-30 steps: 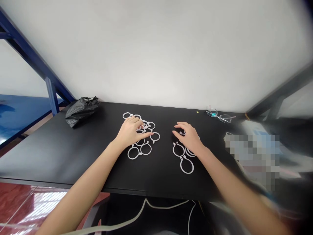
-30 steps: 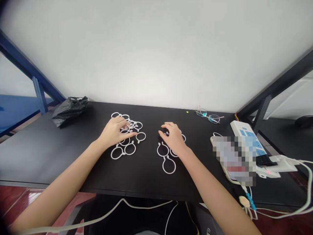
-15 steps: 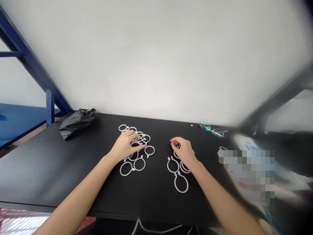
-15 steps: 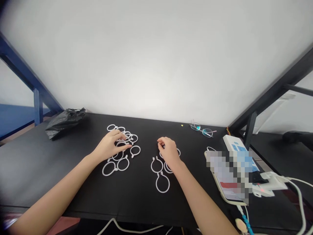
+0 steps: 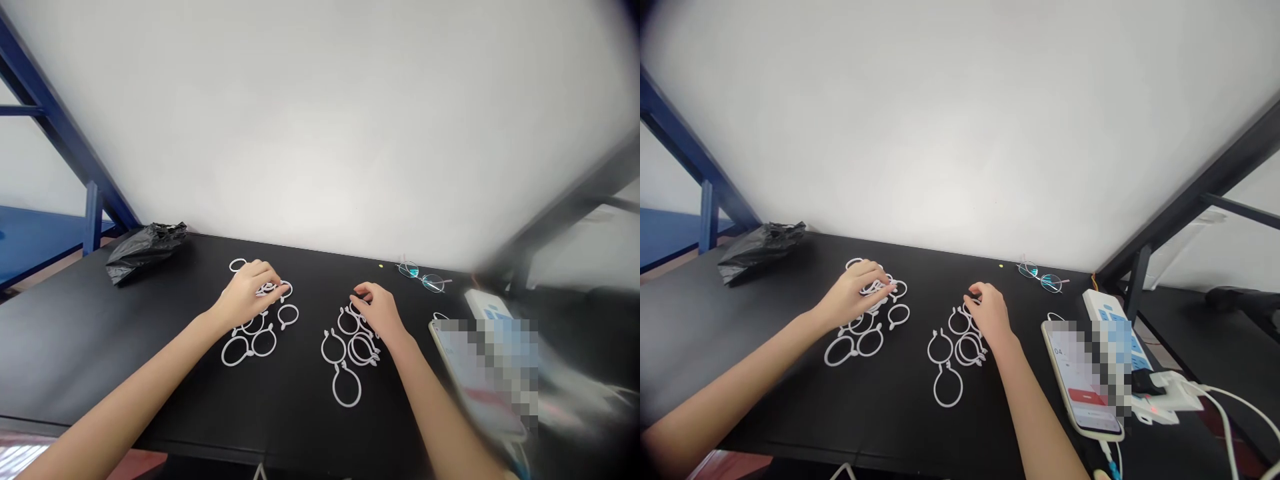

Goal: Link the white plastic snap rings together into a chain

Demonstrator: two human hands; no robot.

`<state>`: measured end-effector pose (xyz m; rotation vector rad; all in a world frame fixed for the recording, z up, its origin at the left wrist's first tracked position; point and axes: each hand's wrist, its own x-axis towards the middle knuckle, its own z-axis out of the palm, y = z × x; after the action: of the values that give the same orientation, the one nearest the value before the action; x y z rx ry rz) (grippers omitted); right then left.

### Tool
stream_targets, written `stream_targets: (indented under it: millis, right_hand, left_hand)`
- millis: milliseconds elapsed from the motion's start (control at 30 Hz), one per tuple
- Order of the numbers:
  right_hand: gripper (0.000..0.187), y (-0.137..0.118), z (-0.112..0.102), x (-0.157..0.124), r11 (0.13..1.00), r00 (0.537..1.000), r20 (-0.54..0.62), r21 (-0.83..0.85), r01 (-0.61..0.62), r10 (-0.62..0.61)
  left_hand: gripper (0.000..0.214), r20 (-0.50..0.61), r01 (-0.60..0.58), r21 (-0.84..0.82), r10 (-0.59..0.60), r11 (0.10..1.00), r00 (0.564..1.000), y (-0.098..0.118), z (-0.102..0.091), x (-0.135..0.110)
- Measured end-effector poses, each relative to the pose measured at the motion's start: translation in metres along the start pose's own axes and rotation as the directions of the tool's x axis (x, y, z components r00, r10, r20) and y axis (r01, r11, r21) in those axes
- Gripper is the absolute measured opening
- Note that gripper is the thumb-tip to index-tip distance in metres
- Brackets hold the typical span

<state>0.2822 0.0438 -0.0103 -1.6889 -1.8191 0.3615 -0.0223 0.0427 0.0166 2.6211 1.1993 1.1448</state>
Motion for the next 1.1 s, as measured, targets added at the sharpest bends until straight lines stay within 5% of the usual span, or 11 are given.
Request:
stream_targets:
  millis: [133,333,600,733,900,1100]
  right_hand:
    - [0.014,0.007,0.005,0.003,0.998,0.999,0.029,0.068,0.010,-0.012]
    - [0.014,0.009,0.003,0.008,0.967,0.997,0.075,0.253,-0.034,0.015]
    - [0.009,0.007,0.006,0.007,0.989,0.995,0.091,0.150,0.022,-0.036]
    - [0.011,-0.002,0.010,0.003,0.982,0.994,-0.064,0.165,0.097,-0.087]
    - [0.016,-0.025,0.007,-0.008,0.953,0.934,-0.326,0.208,0.222,-0.146]
    - [0.017,-0.041,0.009,-0.020,0.925,0.922,-0.334,0.252,0.285,-0.193]
  left_hand:
    - [0.020,0.185,-0.031,-0.009,0.032,0.999,0.982,0.042,0.016,0.018]
    - [0.021,0.500,0.038,0.080,-0.073,0.996,0.863,0.085,0.061,0.021]
    - [0.012,0.385,0.225,-0.171,-0.145,0.959,0.912,0.072,0.076,0.012]
    - [0.019,0.297,0.361,-0.336,-0.265,0.870,0.917,0.069,0.073,0.007]
    - [0.034,0.271,0.422,-0.500,-0.327,0.756,0.906,0.072,0.069,0.007]
    - [0.041,0.337,0.506,-0.603,-0.378,0.617,0.863,0.078,0.071,0.011]
